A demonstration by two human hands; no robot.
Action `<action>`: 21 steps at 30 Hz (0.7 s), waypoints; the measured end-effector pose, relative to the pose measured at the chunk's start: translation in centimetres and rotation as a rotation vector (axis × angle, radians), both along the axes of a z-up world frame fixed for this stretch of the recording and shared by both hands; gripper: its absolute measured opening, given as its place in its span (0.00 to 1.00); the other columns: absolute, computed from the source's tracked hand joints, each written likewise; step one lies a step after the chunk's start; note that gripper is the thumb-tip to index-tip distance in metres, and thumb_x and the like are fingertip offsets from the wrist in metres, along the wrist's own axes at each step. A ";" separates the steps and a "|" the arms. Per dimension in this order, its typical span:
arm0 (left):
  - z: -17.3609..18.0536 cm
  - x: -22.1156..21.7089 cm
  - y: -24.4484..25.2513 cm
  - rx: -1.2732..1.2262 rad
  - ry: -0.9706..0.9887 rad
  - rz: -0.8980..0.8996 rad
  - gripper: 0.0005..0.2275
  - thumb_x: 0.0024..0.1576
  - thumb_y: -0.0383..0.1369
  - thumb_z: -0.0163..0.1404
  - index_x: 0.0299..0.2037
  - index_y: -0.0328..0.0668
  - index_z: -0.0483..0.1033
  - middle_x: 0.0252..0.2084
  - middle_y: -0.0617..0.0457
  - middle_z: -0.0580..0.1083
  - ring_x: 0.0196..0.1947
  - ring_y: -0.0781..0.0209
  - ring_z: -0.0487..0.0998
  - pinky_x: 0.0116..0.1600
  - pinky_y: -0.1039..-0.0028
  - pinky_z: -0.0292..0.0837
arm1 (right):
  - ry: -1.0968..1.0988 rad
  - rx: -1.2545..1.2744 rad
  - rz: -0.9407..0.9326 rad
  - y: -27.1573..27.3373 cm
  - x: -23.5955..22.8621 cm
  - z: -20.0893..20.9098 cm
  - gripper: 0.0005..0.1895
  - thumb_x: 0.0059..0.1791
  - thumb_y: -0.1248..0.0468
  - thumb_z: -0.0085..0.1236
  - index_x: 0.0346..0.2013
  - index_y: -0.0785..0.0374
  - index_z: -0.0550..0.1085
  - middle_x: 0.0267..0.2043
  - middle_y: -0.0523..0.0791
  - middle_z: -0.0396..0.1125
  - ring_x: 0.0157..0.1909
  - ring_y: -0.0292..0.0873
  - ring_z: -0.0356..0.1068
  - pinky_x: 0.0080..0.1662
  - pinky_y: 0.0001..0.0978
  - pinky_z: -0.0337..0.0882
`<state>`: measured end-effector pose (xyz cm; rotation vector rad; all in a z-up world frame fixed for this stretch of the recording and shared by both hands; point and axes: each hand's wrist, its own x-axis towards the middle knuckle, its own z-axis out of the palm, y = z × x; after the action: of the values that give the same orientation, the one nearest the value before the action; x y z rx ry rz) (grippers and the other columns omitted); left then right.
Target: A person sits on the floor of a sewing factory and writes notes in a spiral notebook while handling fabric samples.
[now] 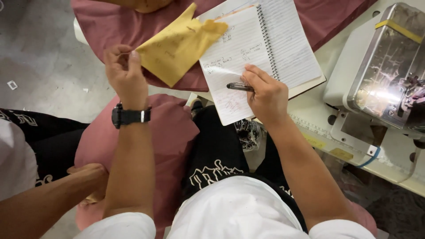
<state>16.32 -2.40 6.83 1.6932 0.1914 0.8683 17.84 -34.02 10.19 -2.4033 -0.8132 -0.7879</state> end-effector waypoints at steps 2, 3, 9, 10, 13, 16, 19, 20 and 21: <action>-2.0 0.3 1.5 -0.066 -0.115 0.047 0.05 0.64 0.24 0.51 0.46 0.40 0.69 0.34 0.52 0.68 0.31 0.63 0.73 0.37 0.76 0.73 | -0.096 -0.043 -0.018 -1.1 1.2 -2.8 0.05 0.56 0.60 0.59 0.40 0.52 0.81 0.47 0.38 0.78 0.43 0.45 0.79 0.40 0.30 0.77; -2.7 0.4 1.9 -0.066 -0.114 0.047 0.05 0.64 0.24 0.51 0.46 0.40 0.69 0.34 0.52 0.68 0.31 0.63 0.73 0.37 0.76 0.73 | -0.096 -0.043 -0.019 -1.1 1.2 -2.7 0.05 0.56 0.60 0.59 0.40 0.52 0.81 0.47 0.38 0.78 0.43 0.45 0.79 0.40 0.30 0.77; -3.8 -1.1 2.1 -0.204 -0.040 0.107 0.05 0.65 0.28 0.51 0.45 0.43 0.68 0.31 0.51 0.72 0.26 0.64 0.75 0.32 0.78 0.77 | -0.058 0.082 0.017 -1.6 1.7 -2.0 0.03 0.55 0.63 0.62 0.37 0.56 0.80 0.44 0.42 0.77 0.44 0.49 0.79 0.44 0.33 0.77; -4.0 -1.2 2.2 -0.211 -0.027 0.127 0.05 0.65 0.28 0.52 0.45 0.43 0.68 0.31 0.51 0.73 0.27 0.65 0.76 0.32 0.79 0.76 | -0.043 0.158 0.058 -2.1 2.2 -2.1 0.03 0.55 0.67 0.61 0.37 0.59 0.80 0.43 0.47 0.77 0.44 0.54 0.78 0.44 0.38 0.76; -3.9 -1.7 1.7 -0.190 0.010 0.169 0.06 0.63 0.27 0.53 0.45 0.44 0.69 0.33 0.53 0.74 0.29 0.67 0.75 0.33 0.81 0.74 | -0.063 0.290 0.011 -4.6 3.9 -1.0 0.06 0.57 0.69 0.60 0.36 0.60 0.80 0.38 0.51 0.76 0.38 0.55 0.76 0.40 0.39 0.73; -1.0 -3.2 -0.3 0.033 0.000 0.230 0.07 0.60 0.25 0.51 0.45 0.40 0.66 0.38 0.51 0.69 0.36 0.62 0.69 0.43 0.75 0.68 | 0.176 0.638 -0.175 -6.5 4.2 0.6 0.04 0.58 0.67 0.62 0.39 0.61 0.79 0.33 0.45 0.72 0.24 0.39 0.65 0.26 0.29 0.63; 1.7 -5.1 -3.8 0.212 0.031 0.214 0.08 0.58 0.22 0.51 0.44 0.37 0.66 0.38 0.51 0.67 0.34 0.61 0.65 0.42 0.73 0.64 | 0.488 0.904 -0.371 -6.6 2.7 2.2 0.02 0.57 0.65 0.60 0.43 0.59 0.75 0.43 0.43 0.69 0.22 0.27 0.56 0.21 0.18 0.60; 2.3 -5.8 -5.1 0.199 0.092 0.166 0.08 0.57 0.22 0.52 0.43 0.39 0.68 0.34 0.54 0.70 0.27 0.66 0.65 0.31 0.78 0.63 | 0.505 0.890 -0.468 -6.4 2.1 2.7 0.02 0.56 0.64 0.57 0.43 0.55 0.72 0.56 0.47 0.70 0.27 0.26 0.57 0.25 0.14 0.63; 2.5 -6.4 -6.4 0.199 0.098 0.167 0.08 0.57 0.22 0.52 0.43 0.39 0.68 0.34 0.54 0.70 0.27 0.66 0.65 0.31 0.78 0.63 | 0.511 0.887 -0.469 -6.4 1.4 2.0 0.02 0.56 0.64 0.57 0.43 0.55 0.72 0.56 0.47 0.70 0.27 0.26 0.57 0.25 0.14 0.63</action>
<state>9.93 -8.84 9.35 1.9279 0.3257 0.9536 19.27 -40.37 12.22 -1.8169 0.2883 -0.4893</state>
